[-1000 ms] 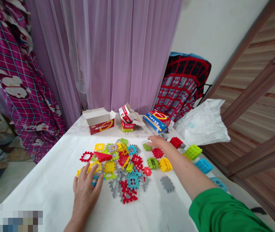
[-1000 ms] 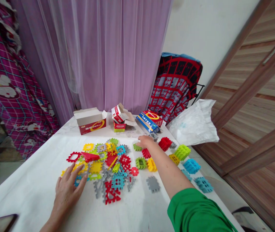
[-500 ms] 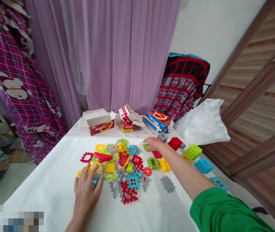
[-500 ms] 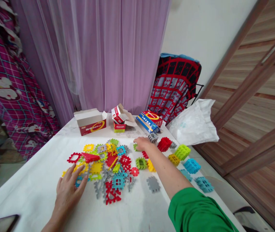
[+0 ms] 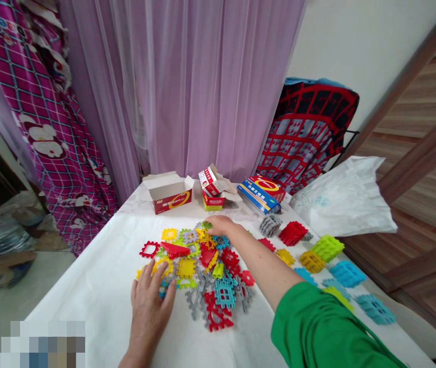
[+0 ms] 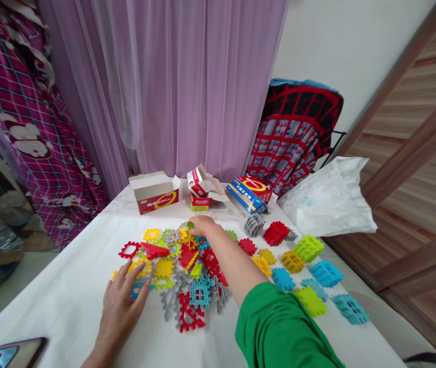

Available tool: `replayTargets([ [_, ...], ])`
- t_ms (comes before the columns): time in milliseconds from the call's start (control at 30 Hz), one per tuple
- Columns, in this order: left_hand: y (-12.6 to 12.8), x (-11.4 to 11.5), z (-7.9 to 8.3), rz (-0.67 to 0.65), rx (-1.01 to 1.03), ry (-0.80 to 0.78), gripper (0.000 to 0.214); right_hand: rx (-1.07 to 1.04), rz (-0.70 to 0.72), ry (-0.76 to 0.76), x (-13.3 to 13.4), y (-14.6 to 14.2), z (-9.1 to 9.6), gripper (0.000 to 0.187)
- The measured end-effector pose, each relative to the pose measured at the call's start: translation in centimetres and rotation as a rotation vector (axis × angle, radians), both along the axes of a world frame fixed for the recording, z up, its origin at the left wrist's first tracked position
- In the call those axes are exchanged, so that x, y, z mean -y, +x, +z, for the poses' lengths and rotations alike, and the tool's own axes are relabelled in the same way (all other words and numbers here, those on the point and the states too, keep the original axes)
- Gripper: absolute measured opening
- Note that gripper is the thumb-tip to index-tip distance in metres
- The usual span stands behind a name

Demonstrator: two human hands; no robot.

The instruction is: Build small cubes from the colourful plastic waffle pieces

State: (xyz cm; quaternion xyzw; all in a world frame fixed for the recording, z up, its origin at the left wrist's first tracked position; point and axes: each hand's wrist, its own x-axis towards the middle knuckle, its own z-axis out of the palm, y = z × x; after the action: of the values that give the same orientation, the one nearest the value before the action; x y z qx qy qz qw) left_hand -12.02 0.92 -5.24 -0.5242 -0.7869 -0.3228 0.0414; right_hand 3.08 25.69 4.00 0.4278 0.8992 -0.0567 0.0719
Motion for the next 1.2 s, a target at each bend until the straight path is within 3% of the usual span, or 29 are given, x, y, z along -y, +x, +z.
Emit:
replayTargets([
  [167, 0.2, 0.1, 0.1, 0.007, 0.014, 0.011, 0.038, -0.015, -0.021, -0.006, -1.3, 0.2, 0.0, 0.033],
  [367, 0.3, 0.1, -0.1, 0.022, 0.034, 0.026, 0.036, -0.024, -0.136, -0.019, -3.1, 3.7, 1.0, 0.026],
  [600, 0.1, 0.0, -0.3, 0.016, 0.014, 0.043, 0.037, -0.021, -0.273, 0.032, -2.8, 6.2, 0.1, 0.037],
  [933, -0.2, 0.1, -0.4, -0.009, -0.003, 0.042, 0.039, 0.032, -0.241, 0.04, -2.7, 5.5, -0.7, 0.05],
  [1200, -0.2, 0.1, -0.8, -0.017, -0.04, 0.094, 0.04, 0.093, -0.099, 0.022, -4.5, 6.2, -0.9, 0.056],
])
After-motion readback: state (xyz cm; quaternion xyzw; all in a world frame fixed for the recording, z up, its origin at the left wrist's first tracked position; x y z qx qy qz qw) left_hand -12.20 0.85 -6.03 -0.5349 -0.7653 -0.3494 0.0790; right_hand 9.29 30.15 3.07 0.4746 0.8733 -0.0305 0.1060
